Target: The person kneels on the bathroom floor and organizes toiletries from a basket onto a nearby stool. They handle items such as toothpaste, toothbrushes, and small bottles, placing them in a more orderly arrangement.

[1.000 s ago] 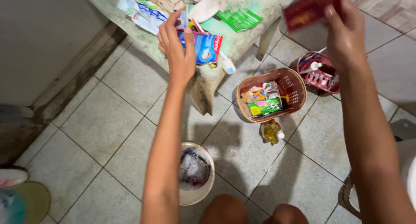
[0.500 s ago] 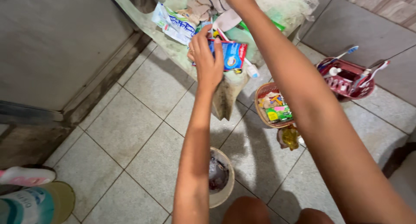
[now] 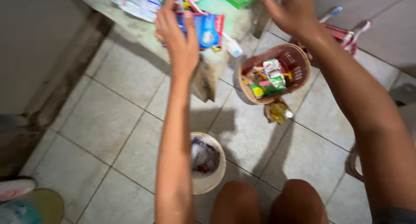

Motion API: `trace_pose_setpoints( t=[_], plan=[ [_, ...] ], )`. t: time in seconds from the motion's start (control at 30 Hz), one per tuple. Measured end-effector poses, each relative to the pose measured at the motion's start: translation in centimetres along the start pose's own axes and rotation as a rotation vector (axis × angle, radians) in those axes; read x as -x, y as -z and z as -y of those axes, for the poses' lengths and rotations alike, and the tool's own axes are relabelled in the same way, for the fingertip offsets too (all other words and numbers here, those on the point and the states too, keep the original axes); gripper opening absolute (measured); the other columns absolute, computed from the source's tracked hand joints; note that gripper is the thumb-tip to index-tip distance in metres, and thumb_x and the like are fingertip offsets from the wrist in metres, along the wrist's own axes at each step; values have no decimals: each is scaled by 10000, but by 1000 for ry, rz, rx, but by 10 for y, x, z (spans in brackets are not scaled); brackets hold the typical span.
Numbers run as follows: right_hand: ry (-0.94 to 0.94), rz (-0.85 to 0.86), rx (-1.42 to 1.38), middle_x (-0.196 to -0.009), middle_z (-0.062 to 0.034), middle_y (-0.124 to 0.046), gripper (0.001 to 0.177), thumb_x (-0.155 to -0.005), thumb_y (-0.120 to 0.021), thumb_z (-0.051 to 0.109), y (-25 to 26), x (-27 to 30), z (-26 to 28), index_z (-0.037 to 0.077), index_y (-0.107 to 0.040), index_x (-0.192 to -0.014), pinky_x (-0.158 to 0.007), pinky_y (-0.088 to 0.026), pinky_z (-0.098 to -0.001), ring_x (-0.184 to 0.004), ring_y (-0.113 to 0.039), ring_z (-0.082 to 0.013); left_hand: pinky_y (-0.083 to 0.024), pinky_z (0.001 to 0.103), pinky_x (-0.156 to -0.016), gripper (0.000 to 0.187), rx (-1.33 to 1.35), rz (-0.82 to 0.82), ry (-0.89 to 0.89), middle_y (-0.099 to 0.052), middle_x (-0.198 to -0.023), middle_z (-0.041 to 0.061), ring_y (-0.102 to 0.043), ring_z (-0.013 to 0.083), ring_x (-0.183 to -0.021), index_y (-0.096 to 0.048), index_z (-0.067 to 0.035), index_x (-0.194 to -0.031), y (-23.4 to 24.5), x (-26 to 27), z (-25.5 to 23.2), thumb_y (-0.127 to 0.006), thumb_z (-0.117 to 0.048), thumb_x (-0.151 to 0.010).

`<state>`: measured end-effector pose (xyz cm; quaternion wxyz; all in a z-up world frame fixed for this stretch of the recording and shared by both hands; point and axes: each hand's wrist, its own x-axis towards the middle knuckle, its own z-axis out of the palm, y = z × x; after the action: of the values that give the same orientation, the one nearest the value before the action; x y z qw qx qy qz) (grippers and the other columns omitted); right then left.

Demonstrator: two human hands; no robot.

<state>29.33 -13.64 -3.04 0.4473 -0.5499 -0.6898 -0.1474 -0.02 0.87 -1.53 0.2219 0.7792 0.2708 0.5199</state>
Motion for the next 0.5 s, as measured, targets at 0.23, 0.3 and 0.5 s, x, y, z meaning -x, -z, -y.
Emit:
trace_pose_setpoints(
  t=[0.23, 0.3, 0.5],
  plan=[
    [-756, 460, 25, -942, -111, -728, 262, -895, -740, 164, -12, 231, -77, 77, -706, -1139, -726, -561, -392, -804, -703, -234, -352, 441, -1112, 303, -70, 79, -89, -518, -1302, 129, -489, 290, -1249, -478, -34, -1372, 4, 6, -5, -556, -251, -1176],
    [-932, 597, 99, -912, -138, -720, 359, -841, -789, 216, -39, 295, -98, 84, -677, -1156, -735, -553, -434, -810, -694, -284, -335, 451, -1104, 305, -136, 104, -56, -510, -1292, 135, -482, 290, -1249, -491, -40, -1378, 4, 8, -5, -555, -250, -1166],
    [-762, 731, 571, -973, -175, -749, 865, -592, -965, 319, -101, 363, -120, 81, -520, -1295, -899, -507, -548, -970, -691, -404, -311, 468, -1118, 346, -116, 76, -62, -503, -1329, 129, -465, 290, -1281, -449, -22, -1422, 5, 7, -3, -524, -246, -1170]
  ],
)
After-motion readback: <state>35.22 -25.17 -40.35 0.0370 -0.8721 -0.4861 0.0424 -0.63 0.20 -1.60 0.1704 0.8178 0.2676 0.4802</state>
